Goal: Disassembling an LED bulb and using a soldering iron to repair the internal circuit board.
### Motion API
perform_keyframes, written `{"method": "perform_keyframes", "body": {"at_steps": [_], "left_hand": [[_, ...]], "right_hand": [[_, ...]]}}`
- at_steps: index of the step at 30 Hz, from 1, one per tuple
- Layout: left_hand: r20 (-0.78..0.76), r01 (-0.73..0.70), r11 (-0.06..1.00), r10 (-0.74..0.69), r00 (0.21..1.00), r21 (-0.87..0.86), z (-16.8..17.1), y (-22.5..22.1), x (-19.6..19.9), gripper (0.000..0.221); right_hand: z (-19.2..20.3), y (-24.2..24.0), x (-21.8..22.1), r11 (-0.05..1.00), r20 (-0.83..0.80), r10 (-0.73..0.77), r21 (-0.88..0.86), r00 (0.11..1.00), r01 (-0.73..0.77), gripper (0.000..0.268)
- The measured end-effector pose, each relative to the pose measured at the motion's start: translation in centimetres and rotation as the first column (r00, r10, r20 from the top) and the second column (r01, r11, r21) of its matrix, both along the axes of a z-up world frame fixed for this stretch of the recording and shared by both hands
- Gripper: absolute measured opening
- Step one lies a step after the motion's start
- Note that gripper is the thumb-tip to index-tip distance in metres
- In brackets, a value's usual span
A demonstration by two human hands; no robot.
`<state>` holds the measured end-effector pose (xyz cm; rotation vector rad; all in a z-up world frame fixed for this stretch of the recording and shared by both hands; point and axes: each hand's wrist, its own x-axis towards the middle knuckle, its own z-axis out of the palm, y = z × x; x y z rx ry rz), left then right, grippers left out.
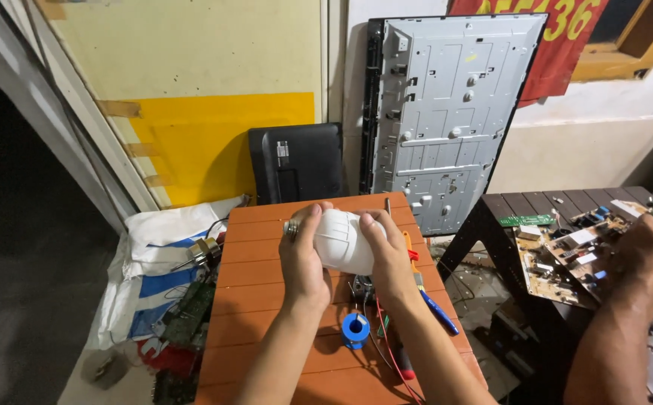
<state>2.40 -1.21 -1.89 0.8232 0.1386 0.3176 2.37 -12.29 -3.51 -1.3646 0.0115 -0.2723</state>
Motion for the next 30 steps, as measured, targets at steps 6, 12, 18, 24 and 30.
{"method": "perform_keyframes", "body": {"at_steps": [6,12,18,24,30], "left_hand": [[0.047,0.102,0.993,-0.104,0.993,0.051,0.3,1.0,0.0,0.041],[0.094,0.165,0.982,-0.173,0.980,0.089,-1.4,1.3,1.1,0.037],[-0.019,0.085,0.996,-0.086,0.996,-0.008,-2.2,1.6,2.5,0.043],[-0.161,0.101,0.986,-0.122,0.979,-0.133,-3.5,2.1,3.8,0.053],[-0.128,0.214,0.970,-0.228,0.965,-0.114,-4.6,3.8,6.1,0.064]], "right_hand": [[-0.3,-0.9,1.0,0.998,-0.034,0.050,-0.034,0.998,-0.051,0.051],[0.7,0.0,0.4,0.995,-0.149,0.063,0.088,0.987,-0.051,0.045],[-0.4,1.0,1.2,0.972,-0.080,0.026,0.234,0.996,-0.006,0.058],[-1.9,3.9,2.6,0.980,0.261,-0.083,-0.152,0.962,0.126,0.067],[-3.2,4.3,10.5,0.982,-0.048,-0.160,-0.110,0.986,0.154,0.068]]}}
